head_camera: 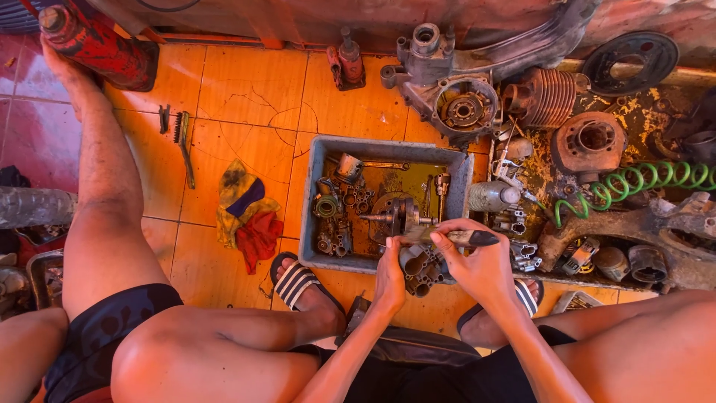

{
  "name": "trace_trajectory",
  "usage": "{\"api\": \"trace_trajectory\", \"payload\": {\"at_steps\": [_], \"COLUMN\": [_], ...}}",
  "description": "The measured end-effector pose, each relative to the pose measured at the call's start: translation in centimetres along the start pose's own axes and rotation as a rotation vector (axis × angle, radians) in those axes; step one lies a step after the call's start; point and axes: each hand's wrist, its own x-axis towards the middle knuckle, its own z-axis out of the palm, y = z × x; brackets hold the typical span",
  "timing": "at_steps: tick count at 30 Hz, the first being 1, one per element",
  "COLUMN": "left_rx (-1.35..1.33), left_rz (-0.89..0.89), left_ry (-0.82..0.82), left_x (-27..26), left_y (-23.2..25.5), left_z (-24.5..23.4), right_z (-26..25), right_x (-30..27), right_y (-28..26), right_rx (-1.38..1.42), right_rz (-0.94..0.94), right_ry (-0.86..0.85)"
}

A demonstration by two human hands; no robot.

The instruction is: The person sits on the floor and cleans various disassembled engine parts using a small brush and a liquid solvent in a plastic tray. They scrub the interior and exterior of a metal cylinder block and other components, occasionally dipping them into the solvent.

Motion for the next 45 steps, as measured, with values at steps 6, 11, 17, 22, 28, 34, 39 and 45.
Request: {"api": "trace_trajectory", "payload": {"at_steps": [6,11,17,22,28,34,39,45], "left_rx": [0.038,0.013,0.034,0.046,-0.05,-0.165,-0.192,-0.163], "left_rz": [0.028,0.04,0.12,0.141,0.129,0.069,0.084,0.055], "left_ry": [0.032,0.04,0.06,0.029,0.065,0.098,0.096,0.104], "left_x": [0.4,0.8,1.1,2.7,5.4,3.8,3.5,5.2], "left_y": [-0.7,-1.6,-2.7,-5.0,-9.8,-5.7,-3.6,-6.7], "left_z": [-0.2,-0.1,0.0,-1.0,-1.5,-1.9,-1.0,-2.4], "right_z": [0.1,0.4,0.0,-0.9,-1.6,-1.6,-0.9,-0.7], "right_x": [-0.4,-1.0,-0.2,-0.1,0.4,0.2,-0.1,0.2], "right_y": [-0.5,0.4,0.9,1.0,1.1,2.3,2.7,1.8], "right_rx": [-0.081,0.099,-0.017,0.09,0.03,0.067,0.154,0.294], "right_rz": [-0.018,0.044,0.028,0.067,0.023,0.111,0.093,0.056], "right_ry": [0.0,-0.039,0.009,-0.057,0.065,0.012,0.026,0.024]}}
